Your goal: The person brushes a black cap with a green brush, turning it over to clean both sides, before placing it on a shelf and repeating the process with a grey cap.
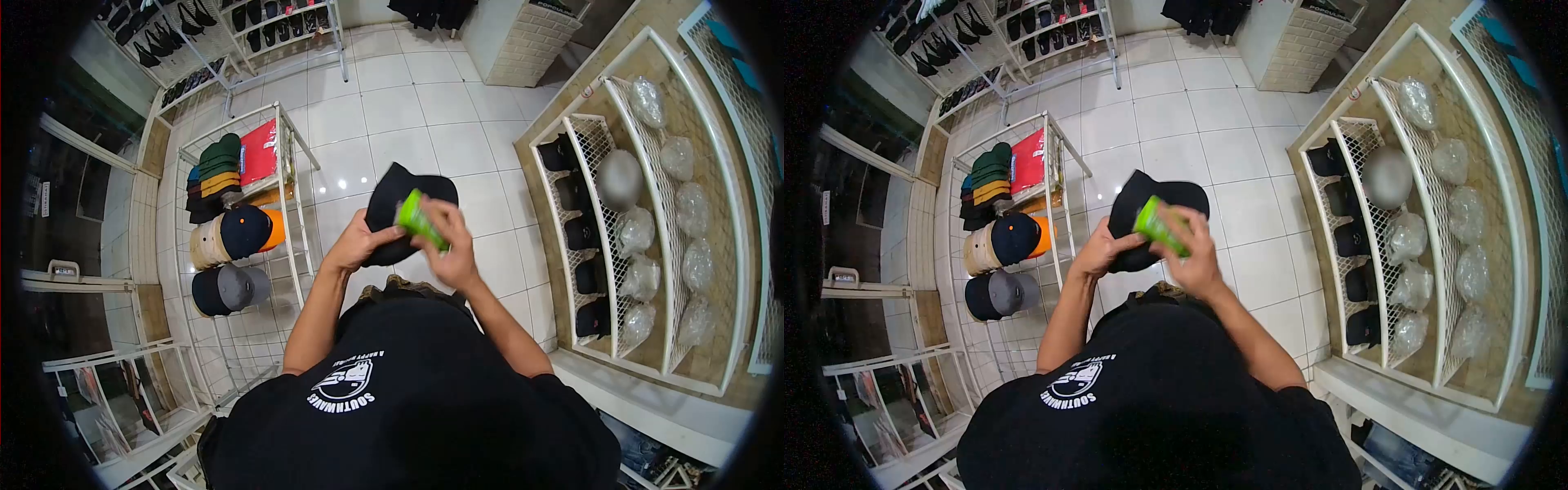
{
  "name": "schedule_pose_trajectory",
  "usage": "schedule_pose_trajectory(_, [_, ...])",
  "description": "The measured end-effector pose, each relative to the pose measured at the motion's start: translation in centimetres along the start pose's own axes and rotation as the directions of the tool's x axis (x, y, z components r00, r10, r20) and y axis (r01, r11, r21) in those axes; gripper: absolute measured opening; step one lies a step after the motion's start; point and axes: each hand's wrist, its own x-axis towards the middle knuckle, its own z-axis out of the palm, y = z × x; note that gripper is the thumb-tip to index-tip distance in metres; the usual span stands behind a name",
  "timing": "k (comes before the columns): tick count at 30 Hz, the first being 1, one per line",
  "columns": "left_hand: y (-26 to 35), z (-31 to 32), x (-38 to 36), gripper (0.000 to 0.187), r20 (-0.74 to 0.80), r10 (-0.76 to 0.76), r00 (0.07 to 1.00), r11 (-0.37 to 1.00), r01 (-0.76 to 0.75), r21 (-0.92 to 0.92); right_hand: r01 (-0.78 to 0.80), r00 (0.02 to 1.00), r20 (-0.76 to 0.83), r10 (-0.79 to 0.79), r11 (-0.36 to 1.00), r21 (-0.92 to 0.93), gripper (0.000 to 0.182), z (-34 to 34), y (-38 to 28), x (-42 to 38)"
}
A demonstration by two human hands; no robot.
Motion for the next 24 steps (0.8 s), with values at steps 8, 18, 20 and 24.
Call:
schedule_pose_trajectory(8, [0.4, 0.6, -0.1, 0.032, -0.021, 0.003, 1.0, 0.997, -0.004, -0.071, -0.099, 0.995, -0.03, 0.1, 0.995, 0.029, 0.061, 0.0, -0.8, -0.6])
schedule_pose_trajectory(18, [0.1, 1.2, -0.1, 0.033, -0.032, -0.022, 0.999, 0.997, 0.019, -0.079, -0.142, 0.985, -0.097, 0.143, 0.99, 0.02, 0.065, 0.1, -0.3, -1.1])
schedule_pose_trajectory(20, [-0.3, 1.1, 0.2, 0.034, 0.035, -0.048, 0.998, 0.999, 0.048, -0.002, -0.304, 0.937, -0.157, 0.312, 0.95, 0.071, 0.066, -0.9, 0.8, 1.3])
schedule_pose_trajectory(24, [0.2, 1.0, 0.5, 0.037, -0.056, -0.013, 0.998, 0.994, 0.007, -0.106, -0.151, 0.982, -0.114, 0.151, 0.988, 0.007, 0.064, 0.3, -1.5, -0.7])
